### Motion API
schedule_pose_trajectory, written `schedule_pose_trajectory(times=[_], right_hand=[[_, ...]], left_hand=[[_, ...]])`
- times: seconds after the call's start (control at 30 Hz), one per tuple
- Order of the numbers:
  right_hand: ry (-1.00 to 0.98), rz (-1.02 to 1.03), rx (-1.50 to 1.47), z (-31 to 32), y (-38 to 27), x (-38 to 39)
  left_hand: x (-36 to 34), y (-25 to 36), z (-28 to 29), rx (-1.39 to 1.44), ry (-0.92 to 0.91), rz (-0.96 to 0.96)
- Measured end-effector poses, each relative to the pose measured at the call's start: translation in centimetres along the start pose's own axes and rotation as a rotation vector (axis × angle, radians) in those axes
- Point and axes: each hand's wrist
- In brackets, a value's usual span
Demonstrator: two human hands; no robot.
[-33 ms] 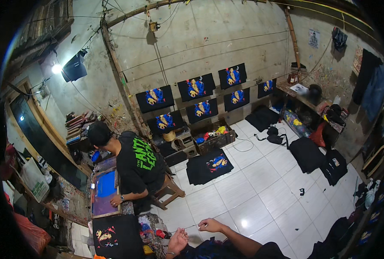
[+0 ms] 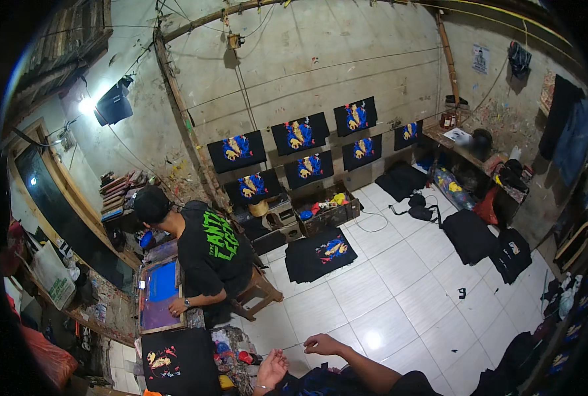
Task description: The person picks up printed black t-shirts and hangs them on a line.
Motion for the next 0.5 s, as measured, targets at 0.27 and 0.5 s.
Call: schedule_pose_trajectory(times=[0.27, 0.5], right_hand=[[0.074, -0.065, -0.058, 2.7, -1.0, 0.5], [0.113, -0.185, -0.124, 3.7, -1.5, 2.3]], left_hand=[[-1.7, 1.9, -3.3, -0.111, 0.036, 0.074], [-1.8, 0.4, -6.4, -0.120, -0.061, 0.053]])
Point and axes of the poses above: each hand's wrist, its own x-axis away from the middle knuckle, its own z-axis out of the back of the hand, y = z × x, and after that the axes turned 2 degrees about z, right-handed
